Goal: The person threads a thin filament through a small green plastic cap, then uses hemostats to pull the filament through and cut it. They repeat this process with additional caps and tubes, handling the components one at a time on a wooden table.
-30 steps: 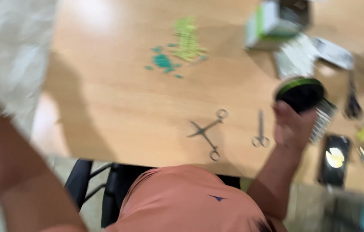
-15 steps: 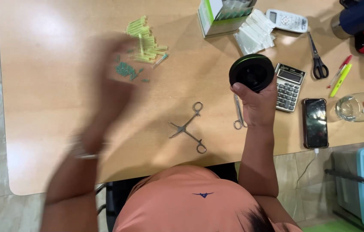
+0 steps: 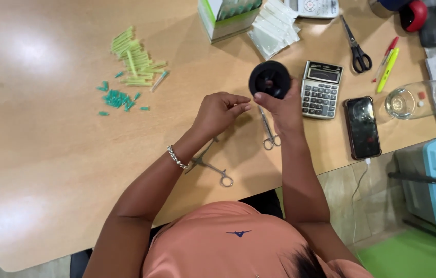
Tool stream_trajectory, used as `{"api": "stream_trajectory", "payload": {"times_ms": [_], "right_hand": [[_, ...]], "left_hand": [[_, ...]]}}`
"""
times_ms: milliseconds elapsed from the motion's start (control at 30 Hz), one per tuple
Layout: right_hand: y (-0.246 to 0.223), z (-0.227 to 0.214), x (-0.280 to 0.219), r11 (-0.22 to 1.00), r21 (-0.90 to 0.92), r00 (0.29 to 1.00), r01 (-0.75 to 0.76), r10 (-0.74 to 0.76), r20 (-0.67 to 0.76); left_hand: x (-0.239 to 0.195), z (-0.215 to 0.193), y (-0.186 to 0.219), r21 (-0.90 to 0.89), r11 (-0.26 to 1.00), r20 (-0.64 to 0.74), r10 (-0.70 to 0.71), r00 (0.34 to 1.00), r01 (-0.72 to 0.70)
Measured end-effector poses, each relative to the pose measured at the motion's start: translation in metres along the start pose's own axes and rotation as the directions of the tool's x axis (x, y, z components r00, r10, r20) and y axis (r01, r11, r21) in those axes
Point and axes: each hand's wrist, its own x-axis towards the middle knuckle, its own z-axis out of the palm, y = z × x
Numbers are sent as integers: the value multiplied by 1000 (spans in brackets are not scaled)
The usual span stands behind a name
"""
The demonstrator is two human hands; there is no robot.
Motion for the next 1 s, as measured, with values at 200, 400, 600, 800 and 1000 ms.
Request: {"api": "stream_trajectory", "payload": {"times_ms": [200, 400, 600, 800, 1000], "right_hand": [[10, -4, 11, 983, -133, 992, -129, 127, -27], [-7, 2, 12, 872, -451, 982, -190, 164, -96], [-37, 10, -2, 363, -925, 991, -116, 103, -84], [-81, 13, -54, 189, -977, 992, -99, 102, -81], [-63, -8, -102, -33, -975, 920, -219, 325, -217]], "left_hand": [[20, 8, -16, 142, 989, -24, -28, 999, 31], [27, 11, -25, 151, 988, -7, -8, 1000, 9], [26, 6, -19, 103, 994, 15, -44, 999, 43], [26, 7, -22, 103, 994, 23, -47, 999, 44], [27, 5, -20, 88, 995, 33, -48, 998, 45]]}}
